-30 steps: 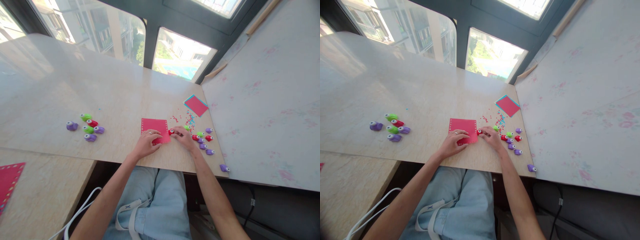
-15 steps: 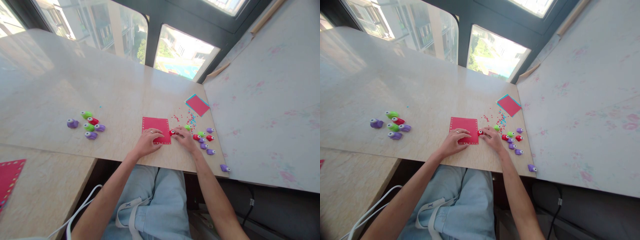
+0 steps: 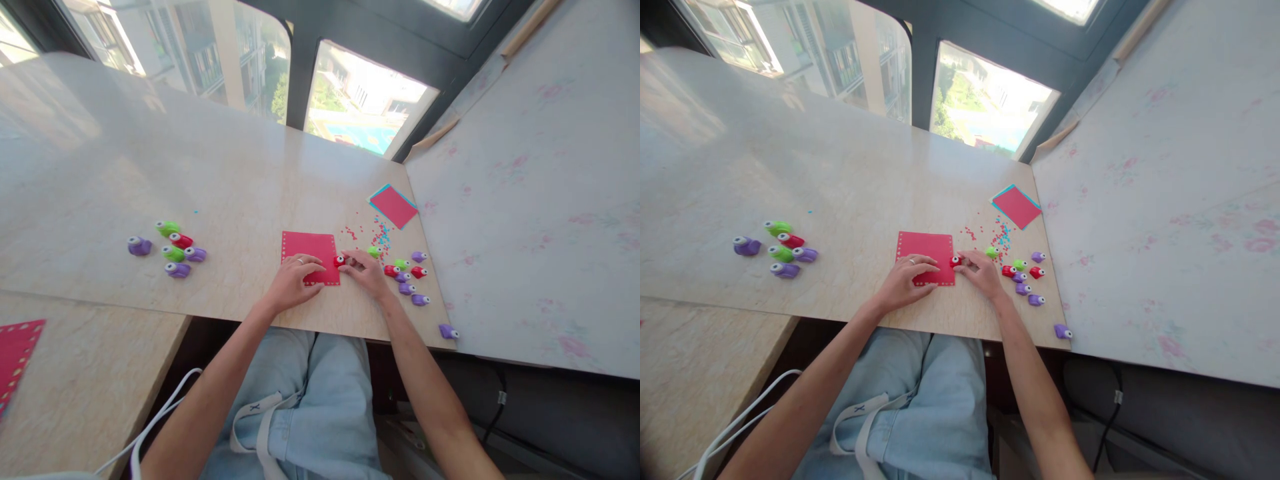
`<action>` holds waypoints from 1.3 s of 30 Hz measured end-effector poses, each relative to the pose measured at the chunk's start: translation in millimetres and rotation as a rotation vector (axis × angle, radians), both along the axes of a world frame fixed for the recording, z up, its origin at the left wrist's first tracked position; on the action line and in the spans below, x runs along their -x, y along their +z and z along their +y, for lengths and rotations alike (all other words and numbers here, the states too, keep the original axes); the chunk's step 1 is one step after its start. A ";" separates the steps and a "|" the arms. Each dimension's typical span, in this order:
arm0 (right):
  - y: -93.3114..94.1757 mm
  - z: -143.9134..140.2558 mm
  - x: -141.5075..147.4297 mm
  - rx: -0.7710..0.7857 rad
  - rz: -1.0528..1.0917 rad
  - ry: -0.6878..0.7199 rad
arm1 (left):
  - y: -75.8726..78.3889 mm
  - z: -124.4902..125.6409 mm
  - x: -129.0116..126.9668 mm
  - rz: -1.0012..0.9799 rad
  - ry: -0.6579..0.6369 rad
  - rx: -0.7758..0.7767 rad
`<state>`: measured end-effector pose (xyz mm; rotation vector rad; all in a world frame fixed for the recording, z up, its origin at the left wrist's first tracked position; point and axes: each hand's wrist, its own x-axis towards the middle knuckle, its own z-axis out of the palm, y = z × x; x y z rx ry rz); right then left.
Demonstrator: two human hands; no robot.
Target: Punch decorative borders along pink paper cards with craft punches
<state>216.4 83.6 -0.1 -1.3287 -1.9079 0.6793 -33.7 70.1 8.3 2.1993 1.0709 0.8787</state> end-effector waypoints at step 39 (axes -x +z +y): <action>15.1 -2.8 9.6 -0.012 -0.066 -0.010 | 0.4 -0.6 -1.6 0.014 0.061 0.039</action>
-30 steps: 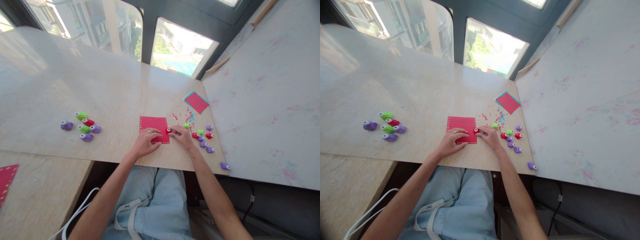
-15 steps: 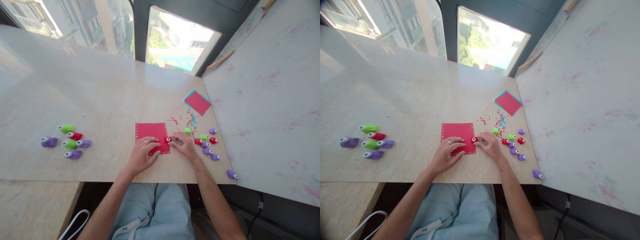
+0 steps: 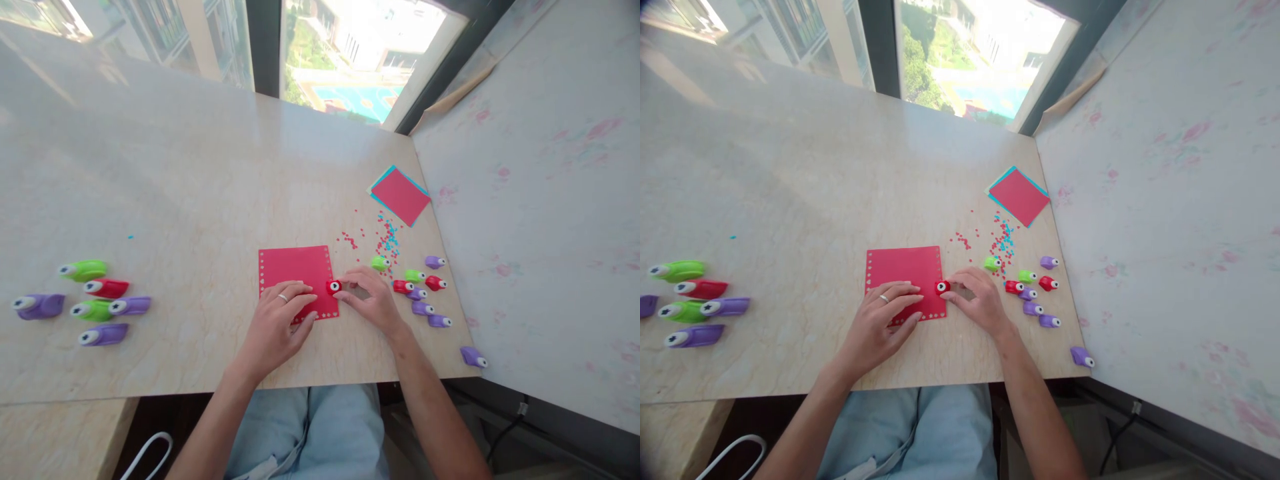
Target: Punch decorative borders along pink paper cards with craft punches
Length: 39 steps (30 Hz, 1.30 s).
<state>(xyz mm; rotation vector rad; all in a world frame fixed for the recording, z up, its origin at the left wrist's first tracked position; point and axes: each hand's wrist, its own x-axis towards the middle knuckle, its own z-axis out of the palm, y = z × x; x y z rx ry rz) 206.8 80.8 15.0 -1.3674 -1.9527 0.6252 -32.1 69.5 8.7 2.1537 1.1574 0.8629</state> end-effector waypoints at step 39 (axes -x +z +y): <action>6.8 7.0 14.7 0.270 0.154 -0.237 | -1.8 1.0 -0.6 -0.024 0.002 -0.035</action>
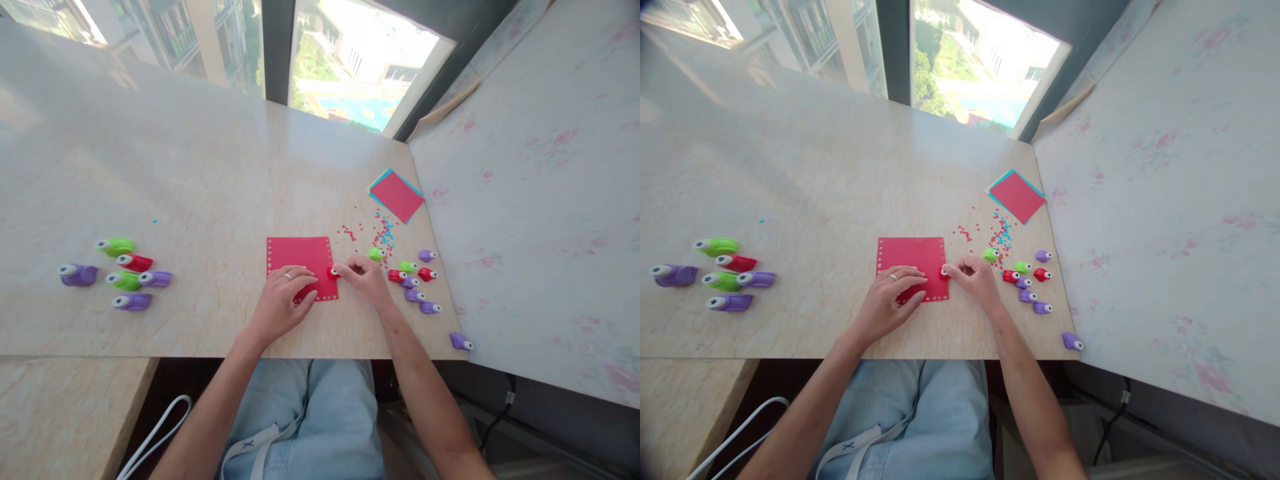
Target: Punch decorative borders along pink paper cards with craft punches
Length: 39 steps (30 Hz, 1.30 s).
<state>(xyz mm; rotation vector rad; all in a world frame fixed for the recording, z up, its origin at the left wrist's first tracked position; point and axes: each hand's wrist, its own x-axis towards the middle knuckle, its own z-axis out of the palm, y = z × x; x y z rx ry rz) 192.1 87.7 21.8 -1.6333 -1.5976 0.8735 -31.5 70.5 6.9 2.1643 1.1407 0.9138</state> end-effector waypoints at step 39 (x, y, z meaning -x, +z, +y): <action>6.4 18.7 -9.5 0.145 -0.227 0.230 | -0.6 0.7 -0.7 -0.001 -0.005 0.002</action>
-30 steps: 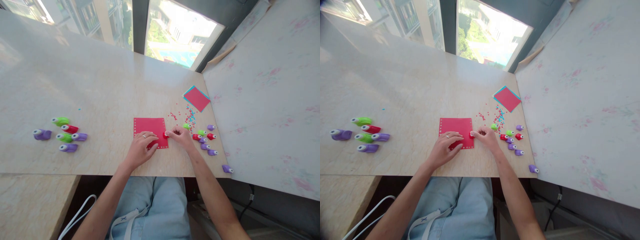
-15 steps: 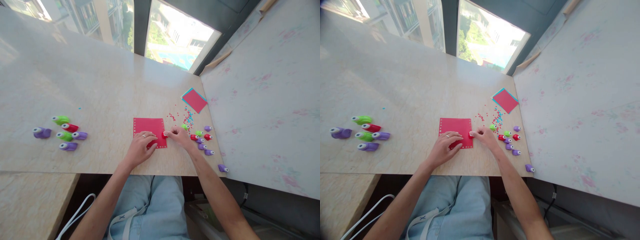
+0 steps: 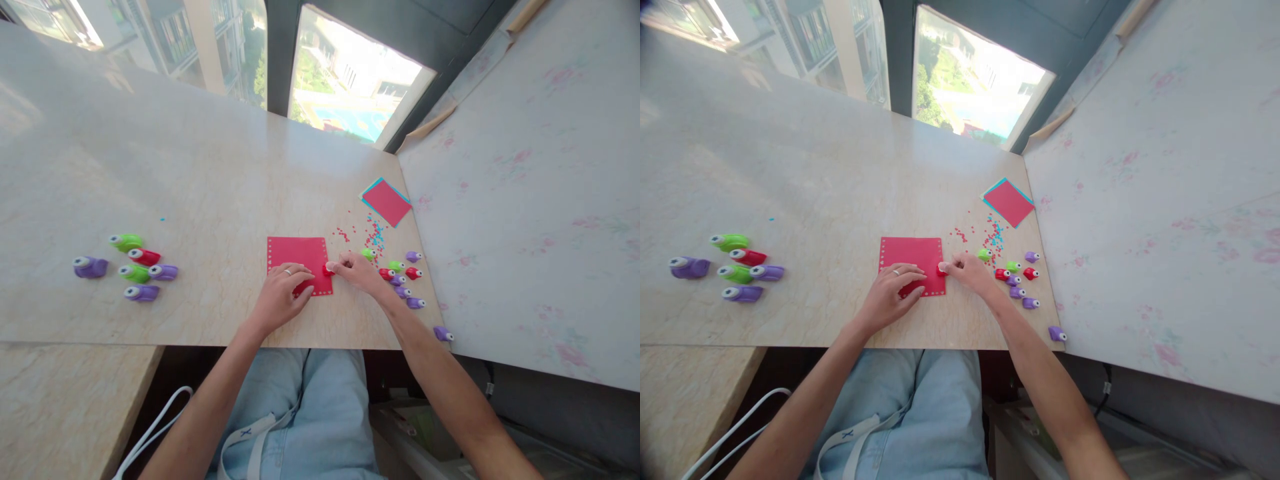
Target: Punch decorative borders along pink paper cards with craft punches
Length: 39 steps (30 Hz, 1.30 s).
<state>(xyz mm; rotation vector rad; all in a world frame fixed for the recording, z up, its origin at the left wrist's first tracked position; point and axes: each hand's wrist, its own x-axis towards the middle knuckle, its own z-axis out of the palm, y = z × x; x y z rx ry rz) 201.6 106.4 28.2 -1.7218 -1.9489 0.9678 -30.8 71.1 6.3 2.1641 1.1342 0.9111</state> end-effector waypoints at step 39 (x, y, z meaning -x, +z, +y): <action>-20.5 -33.1 10.9 -0.301 0.133 -0.132 | -4.1 -1.0 -2.6 0.112 0.018 -0.072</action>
